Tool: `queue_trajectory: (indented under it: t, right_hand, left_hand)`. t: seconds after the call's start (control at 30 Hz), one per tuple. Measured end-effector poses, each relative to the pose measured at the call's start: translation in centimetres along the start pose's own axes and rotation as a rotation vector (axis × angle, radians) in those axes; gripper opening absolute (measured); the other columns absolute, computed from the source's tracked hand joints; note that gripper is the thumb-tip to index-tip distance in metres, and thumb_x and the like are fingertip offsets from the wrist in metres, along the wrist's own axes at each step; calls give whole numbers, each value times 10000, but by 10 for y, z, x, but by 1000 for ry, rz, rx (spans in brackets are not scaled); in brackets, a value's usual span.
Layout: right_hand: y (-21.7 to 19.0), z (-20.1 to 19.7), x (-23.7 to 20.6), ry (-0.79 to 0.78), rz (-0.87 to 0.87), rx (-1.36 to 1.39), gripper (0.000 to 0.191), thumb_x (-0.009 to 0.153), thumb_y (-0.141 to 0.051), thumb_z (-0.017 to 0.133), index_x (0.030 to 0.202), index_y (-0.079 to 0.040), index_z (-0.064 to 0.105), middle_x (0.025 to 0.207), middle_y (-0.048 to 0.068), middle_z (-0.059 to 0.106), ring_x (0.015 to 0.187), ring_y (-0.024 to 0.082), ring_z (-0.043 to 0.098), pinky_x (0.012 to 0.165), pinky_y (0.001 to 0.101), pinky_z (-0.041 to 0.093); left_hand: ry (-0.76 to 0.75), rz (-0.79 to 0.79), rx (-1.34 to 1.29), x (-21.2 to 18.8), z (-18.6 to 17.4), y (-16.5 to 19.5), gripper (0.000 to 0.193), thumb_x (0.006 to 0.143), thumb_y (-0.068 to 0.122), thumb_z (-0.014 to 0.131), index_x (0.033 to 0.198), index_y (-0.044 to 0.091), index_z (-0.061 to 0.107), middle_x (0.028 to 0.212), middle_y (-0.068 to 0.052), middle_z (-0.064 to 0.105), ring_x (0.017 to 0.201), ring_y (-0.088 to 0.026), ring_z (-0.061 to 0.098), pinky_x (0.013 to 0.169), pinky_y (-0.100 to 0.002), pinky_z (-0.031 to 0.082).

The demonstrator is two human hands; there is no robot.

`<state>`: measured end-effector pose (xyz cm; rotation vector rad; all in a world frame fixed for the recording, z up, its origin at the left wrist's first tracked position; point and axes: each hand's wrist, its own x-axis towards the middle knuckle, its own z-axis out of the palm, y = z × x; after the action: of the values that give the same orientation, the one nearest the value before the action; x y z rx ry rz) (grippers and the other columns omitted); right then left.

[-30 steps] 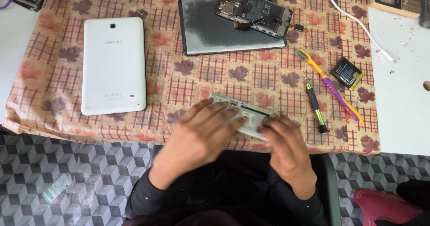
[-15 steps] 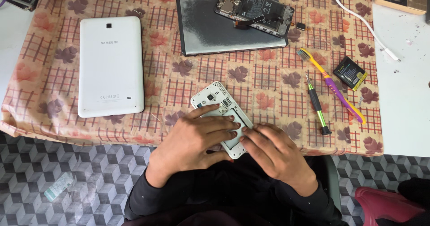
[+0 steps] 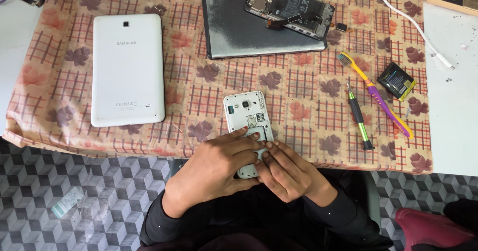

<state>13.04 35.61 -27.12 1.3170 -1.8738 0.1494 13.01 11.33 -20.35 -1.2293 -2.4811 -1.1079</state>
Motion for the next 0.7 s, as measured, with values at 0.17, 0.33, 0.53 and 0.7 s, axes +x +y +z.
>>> queue_trajectory:
  t: [0.17, 0.33, 0.53, 0.7]
  right_hand:
    - [0, -7, 9, -22, 35, 32, 167, 1013, -122, 694, 1118, 7, 708, 1050, 133, 701, 1116, 326, 712, 992, 472, 628]
    - [22, -52, 16, 84, 415, 511, 211, 1011, -105, 750, 1169, 19, 688, 1128, 105, 691, 1081, 271, 702, 965, 416, 632]
    - [57, -117, 2, -347, 884, -186, 347, 933, -110, 767, 1270, -41, 723, 1190, 150, 685, 1064, 310, 639, 858, 450, 549]
    - [49, -112, -7, -256, 973, -160, 277, 1000, -33, 760, 1275, -57, 751, 1080, 100, 714, 891, 201, 689, 748, 322, 564]
  left_hand:
    - [-30, -5, -34, 0, -2, -2, 422, 763, 329, 867, 1034, 33, 738, 1189, -109, 738, 1122, -320, 703, 1102, -438, 515]
    - [-63, 75, -49, 7, -3, -9, 379, 758, 223, 831, 1070, 31, 737, 1276, -111, 727, 1247, -318, 656, 1127, -432, 480]
    - [-56, 74, -46, 9, 4, -7, 344, 843, 177, 785, 1148, 32, 723, 1300, -119, 704, 1273, -280, 648, 1198, -462, 430]
    - [16, 73, 65, 12, 11, -4, 309, 894, 209, 751, 1154, 47, 714, 1335, -113, 694, 1297, -287, 635, 1181, -453, 439]
